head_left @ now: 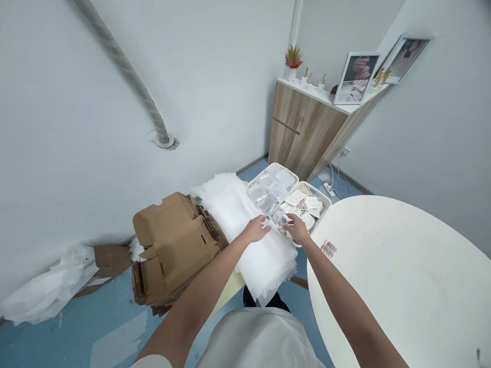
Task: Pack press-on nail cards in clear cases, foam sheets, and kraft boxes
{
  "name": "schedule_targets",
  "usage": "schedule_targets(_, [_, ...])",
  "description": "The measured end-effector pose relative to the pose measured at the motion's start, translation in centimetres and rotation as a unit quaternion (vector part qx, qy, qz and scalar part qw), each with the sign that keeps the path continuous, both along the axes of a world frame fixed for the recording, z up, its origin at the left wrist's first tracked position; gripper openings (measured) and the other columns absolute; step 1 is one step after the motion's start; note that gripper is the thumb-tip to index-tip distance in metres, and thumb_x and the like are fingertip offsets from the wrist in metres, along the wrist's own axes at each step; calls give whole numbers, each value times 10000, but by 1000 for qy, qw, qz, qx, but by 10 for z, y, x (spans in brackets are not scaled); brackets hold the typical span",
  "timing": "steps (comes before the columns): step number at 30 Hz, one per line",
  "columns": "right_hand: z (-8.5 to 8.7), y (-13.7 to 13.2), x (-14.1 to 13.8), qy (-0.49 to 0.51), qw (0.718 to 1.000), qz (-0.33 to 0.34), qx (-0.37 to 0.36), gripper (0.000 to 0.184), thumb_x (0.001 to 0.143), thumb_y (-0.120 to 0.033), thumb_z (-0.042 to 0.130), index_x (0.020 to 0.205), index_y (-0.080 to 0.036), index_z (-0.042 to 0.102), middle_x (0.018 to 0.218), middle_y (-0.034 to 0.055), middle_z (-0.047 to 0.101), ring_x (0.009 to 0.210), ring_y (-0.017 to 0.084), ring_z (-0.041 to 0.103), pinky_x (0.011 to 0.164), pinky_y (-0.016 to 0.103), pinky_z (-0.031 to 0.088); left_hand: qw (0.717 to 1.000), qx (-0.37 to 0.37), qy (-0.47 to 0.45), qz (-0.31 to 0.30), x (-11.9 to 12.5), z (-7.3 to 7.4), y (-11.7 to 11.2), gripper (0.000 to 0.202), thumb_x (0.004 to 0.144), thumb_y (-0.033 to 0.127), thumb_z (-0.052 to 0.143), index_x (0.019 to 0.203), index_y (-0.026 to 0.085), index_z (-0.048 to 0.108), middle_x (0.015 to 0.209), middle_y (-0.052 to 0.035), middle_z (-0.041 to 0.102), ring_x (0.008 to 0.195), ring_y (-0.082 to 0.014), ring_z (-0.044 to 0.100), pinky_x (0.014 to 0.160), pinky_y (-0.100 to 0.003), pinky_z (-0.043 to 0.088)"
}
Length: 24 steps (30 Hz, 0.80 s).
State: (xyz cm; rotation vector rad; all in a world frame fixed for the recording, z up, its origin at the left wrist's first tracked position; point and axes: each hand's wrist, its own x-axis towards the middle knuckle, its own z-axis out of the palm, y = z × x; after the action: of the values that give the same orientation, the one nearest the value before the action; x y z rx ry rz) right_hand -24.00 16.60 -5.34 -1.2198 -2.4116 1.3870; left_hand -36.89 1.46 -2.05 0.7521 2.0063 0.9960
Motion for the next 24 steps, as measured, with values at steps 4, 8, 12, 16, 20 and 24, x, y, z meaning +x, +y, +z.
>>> schedule_targets(4, [-11,18,-25,-11,999,32,43,437,647,-290,574,1069,-217,485,868,47,602,735,175,561,631,290,425,998,15,-13,66,-8,-15,30,485,702,208,573,1165,175,437,1167,-131,535,891,-184,591,795,-323,450])
schedule_targets(8, [-23,26,-42,-6,995,57,80,379,638,-297,581,989,-211,469,913,48,591,710,175,538,650,301,396,998,-5,-8,56,-12,-26,44,518,701,126,527,1196,193,391,1187,-115,526,915,-164,577,832,-327,430])
schedule_targets(12, [-27,23,-49,16,996,51,74,330,633,-325,574,911,-204,443,880,39,568,745,184,513,642,292,380,999,-20,-2,34,-9,-30,44,553,689,105,514,1210,210,363,1211,-95,514,955,-167,551,805,-312,436])
schedule_targets(16, [-23,17,-48,40,998,9,54,306,622,-383,581,820,-207,429,808,14,533,712,167,481,624,283,373,998,-19,7,61,-5,-29,42,551,681,103,509,1202,204,362,1208,-85,515,989,-177,524,793,-311,429])
schedule_targets(20, [-17,14,-42,81,995,-47,-26,295,633,-408,590,795,-214,438,779,-3,521,589,118,425,571,265,376,996,0,-5,89,-4,-23,37,524,682,105,504,1181,202,376,1182,-78,529,1013,-189,506,771,-309,421])
schedule_targets(24, [-4,15,-38,144,976,-100,-126,339,611,-445,626,798,-213,465,756,1,516,524,91,383,509,245,382,994,47,-9,101,-3,-15,31,472,690,126,528,1141,205,412,1117,-67,565,1037,-199,495,802,-333,401])
